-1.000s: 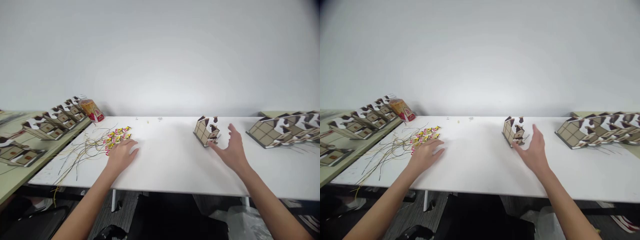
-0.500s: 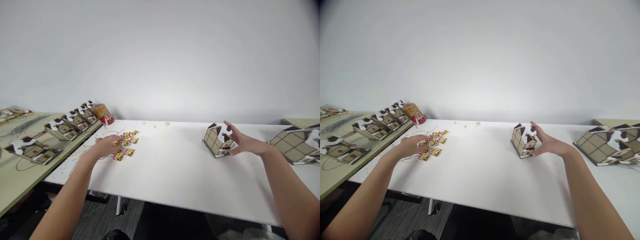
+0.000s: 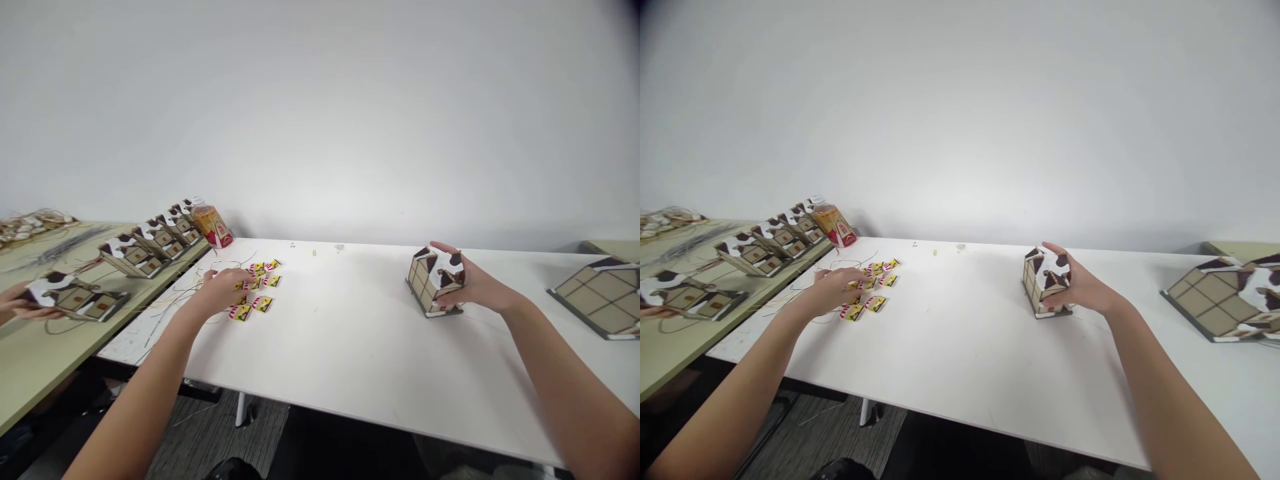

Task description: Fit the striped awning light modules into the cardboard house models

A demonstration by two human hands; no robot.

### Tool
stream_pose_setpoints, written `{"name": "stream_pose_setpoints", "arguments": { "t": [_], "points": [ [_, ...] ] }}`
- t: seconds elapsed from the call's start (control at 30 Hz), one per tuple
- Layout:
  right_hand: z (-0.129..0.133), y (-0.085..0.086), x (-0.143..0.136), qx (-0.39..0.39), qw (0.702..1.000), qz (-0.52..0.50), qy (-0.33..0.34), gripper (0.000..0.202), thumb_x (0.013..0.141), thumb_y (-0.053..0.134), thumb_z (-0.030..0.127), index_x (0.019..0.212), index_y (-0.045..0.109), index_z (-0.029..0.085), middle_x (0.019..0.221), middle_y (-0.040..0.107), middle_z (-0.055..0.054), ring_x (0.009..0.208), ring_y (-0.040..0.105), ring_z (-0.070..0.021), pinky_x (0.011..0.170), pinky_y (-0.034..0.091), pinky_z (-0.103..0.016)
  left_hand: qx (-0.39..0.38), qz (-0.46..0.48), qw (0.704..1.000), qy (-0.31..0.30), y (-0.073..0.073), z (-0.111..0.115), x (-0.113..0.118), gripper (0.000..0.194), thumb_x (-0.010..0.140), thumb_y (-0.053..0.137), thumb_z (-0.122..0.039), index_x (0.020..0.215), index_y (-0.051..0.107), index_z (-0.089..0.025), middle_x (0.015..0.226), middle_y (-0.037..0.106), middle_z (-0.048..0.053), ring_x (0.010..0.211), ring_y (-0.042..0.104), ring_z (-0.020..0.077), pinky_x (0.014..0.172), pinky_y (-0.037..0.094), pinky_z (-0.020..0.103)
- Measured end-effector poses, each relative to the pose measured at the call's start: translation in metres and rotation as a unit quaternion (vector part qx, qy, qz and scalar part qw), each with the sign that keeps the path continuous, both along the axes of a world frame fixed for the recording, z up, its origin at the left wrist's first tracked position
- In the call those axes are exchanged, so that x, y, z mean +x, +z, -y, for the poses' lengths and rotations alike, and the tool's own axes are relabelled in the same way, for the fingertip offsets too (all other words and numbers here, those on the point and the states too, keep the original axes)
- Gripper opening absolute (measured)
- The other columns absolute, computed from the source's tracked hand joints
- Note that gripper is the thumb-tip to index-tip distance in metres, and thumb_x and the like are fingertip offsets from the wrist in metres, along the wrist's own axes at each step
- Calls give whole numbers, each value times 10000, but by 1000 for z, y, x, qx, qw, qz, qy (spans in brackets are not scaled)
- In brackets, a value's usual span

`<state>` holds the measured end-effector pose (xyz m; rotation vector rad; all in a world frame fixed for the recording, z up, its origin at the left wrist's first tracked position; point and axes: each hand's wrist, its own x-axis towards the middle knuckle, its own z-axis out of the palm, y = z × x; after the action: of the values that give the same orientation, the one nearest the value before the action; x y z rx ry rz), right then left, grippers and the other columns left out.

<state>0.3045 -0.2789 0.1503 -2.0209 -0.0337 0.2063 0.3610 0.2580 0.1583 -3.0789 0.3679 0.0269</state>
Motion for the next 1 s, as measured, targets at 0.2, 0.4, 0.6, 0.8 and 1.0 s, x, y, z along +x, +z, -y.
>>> {"name": "stream_pose_setpoints", "arguments": {
  "t": [0.2,0.4,0.6,0.8,1.0],
  "points": [
    [-47,17,1,-199,978,55,26,1119,546,810,401,1484,201,374,1230,550,-81,1056,589,-301,903,485,-460,-47,-12,998,33,10,2,-4,381,849,392,-454,1023,684,-281,1172,669,33,1119,575,260,1040,299,478],
    [-108,25,5,-403,903,107,106,1146,554,757,401,1522,162,257,1161,588,-113,1147,517,-305,1120,109,-578,-288,18,957,38,31,-10,-9,446,738,580,-602,904,697,-205,1013,702,55,969,614,228,872,466,317],
    [-148,26,7,-507,847,60,148,1197,564,771,353,1543,91,246,1266,547,-140,1217,461,-337,1129,51,-579,-574,127,802,109,46,-18,-19,452,604,804,-490,901,671,-176,840,691,21,808,631,153,815,528,292],
    [-159,54,-4,-458,868,64,180,1227,578,777,445,1549,55,238,1444,403,-140,1346,322,-363,1144,-21,-589,-744,287,603,14,79,-6,-17,461,526,886,-331,837,606,-138,724,687,-21,664,696,157,713,614,318],
    [-159,106,-20,-275,934,141,177,778,761,635,514,1455,373,282,1204,609,-88,1009,584,-263,890,443,-423,-723,354,579,-130,136,53,-36,251,675,781,-177,853,608,-138,711,690,-12,625,697,156,647,638,327]
  ]
}}
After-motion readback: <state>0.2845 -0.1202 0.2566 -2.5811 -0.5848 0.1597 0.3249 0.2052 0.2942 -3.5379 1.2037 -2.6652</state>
